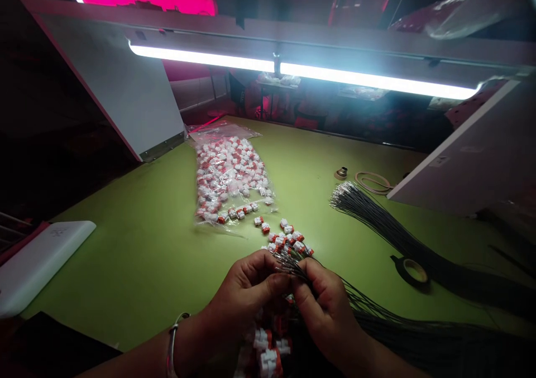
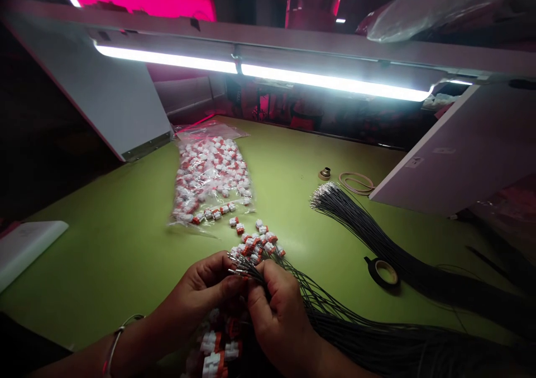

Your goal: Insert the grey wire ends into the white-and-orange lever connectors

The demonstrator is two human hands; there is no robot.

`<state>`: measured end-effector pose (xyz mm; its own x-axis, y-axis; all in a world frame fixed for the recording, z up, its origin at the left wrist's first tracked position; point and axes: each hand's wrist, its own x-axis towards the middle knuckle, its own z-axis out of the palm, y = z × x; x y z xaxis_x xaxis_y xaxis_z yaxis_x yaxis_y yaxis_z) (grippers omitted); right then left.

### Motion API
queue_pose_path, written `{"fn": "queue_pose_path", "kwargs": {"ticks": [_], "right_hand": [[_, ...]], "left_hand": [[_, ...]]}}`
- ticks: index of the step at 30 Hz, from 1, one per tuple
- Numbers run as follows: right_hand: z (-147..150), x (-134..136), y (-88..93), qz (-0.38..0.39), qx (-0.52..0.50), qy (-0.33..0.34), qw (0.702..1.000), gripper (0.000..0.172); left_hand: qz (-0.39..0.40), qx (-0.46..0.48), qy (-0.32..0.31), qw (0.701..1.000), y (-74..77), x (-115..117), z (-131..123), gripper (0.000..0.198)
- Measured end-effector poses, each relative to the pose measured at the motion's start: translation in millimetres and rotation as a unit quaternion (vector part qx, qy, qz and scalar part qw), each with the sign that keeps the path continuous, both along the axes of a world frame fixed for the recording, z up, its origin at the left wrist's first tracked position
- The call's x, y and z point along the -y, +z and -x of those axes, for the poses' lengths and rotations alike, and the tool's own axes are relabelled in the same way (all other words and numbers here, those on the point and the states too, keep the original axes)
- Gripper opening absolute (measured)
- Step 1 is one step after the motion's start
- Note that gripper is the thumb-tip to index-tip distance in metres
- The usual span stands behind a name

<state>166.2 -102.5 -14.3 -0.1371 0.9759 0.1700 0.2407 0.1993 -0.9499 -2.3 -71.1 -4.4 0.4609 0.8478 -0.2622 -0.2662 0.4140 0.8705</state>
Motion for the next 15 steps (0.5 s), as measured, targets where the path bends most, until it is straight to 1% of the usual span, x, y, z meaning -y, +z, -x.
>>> {"fn": "queue_pose_path", "kwargs": {"ticks": [4,9,11,15], "right_hand": [[-2.5,-3.4,2.1,0.026,-0.013,0.008,1.0,0.022],[1.4,-4.3,7.1,0.019,-0.018,-0.001,1.0,0.021],[4.2,-3.8,8.0,0.007,-0.011,-0.008,1.0,0.018],[6.0,-6.4,9.9,-0.047,0.023,-0.032,0.998,0.015]], "left_hand": [[0.01,0.008,0.02,1.0,1.5,0.6,-1.3,0.029],[0.028,0.015,0.036,0.999,3.6,1.3,-1.8,0.029],[0.039,0.016,0.039,0.998,3.8,2.0,-3.0,0.029],[0.071,0.045,0.043,0.996,5.9,4.1,-8.3,0.028]]}}
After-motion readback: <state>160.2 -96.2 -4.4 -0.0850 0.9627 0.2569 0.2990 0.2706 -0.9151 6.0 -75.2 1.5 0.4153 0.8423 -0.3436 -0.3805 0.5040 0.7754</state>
